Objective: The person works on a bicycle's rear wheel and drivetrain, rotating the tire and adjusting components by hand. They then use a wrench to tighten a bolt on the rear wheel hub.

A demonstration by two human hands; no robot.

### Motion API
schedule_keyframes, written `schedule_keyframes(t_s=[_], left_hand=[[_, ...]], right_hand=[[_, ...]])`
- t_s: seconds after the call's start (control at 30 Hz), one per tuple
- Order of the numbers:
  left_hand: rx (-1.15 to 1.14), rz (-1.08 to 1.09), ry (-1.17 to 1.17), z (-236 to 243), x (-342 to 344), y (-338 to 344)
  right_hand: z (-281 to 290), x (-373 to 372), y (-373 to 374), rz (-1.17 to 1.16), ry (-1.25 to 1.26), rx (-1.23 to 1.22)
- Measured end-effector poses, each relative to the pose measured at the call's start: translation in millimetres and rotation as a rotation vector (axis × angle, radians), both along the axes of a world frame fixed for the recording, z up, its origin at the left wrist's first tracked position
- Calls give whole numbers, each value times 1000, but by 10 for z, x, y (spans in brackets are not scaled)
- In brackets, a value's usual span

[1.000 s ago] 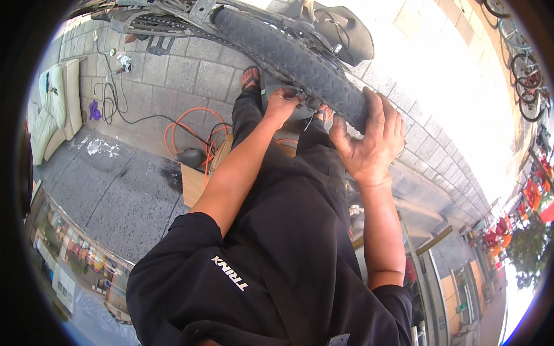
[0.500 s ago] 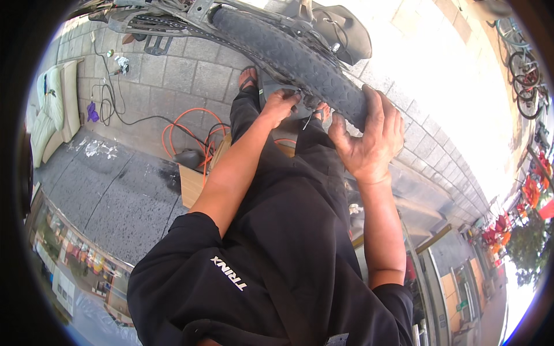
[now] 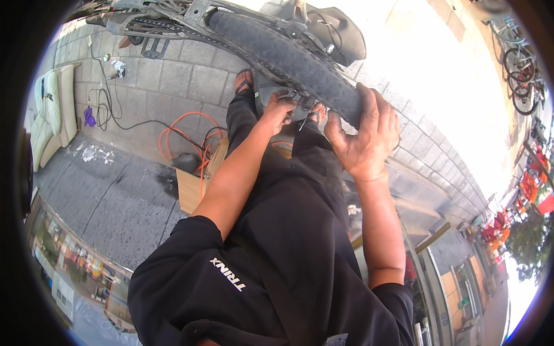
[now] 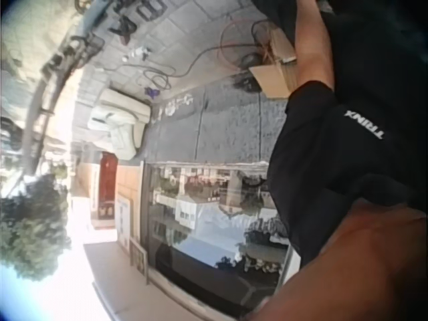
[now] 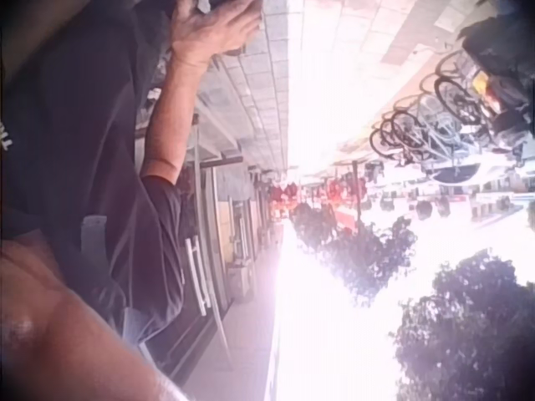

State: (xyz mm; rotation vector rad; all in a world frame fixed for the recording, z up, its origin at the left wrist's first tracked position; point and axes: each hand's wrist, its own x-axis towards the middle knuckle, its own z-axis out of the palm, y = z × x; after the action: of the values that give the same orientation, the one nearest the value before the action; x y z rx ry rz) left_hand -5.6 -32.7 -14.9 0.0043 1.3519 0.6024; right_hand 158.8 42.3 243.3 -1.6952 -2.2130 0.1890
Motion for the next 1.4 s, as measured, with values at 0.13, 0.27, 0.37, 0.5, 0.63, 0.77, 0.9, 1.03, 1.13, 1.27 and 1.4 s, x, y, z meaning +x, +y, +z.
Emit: schedule_keyframes(t_s=[0.13,0.27,0.37,0.5,0.63,0.77,0.9,1.03,1.13,1.27,1.4], left_hand=[[-170,96,-295,-187,-179,-11],[14,82,-66,-77,5,-43],[-128,182,-142,9,-54,30],[-59,38,-185,-226,-92,-23],[12,126,9,17,41,68],[-77,39,-68,-60,-46,93],[93,21,153,-157,63,-15],[-104,10,1,0,-65,132],[52,-269,40,-351,-109,-1],[331,-117,429,-344,97,-94],[0,-14,129,-237,13,60]], right_hand=[[23,-17,-2,-3,-12,-7],[34,-22,9,-5,-19,-17],[31,-12,-1,-5,-27,-3],[49,-51,14,4,-17,7],[33,-39,4,-6,-16,8],[31,-29,0,-1,-14,12],[42,-48,12,-5,-20,-5],[15,-4,-17,-16,-33,4],[19,-12,-8,2,-42,16],[12,-13,1,0,-30,18],[-16,22,-17,-1,-26,27]])
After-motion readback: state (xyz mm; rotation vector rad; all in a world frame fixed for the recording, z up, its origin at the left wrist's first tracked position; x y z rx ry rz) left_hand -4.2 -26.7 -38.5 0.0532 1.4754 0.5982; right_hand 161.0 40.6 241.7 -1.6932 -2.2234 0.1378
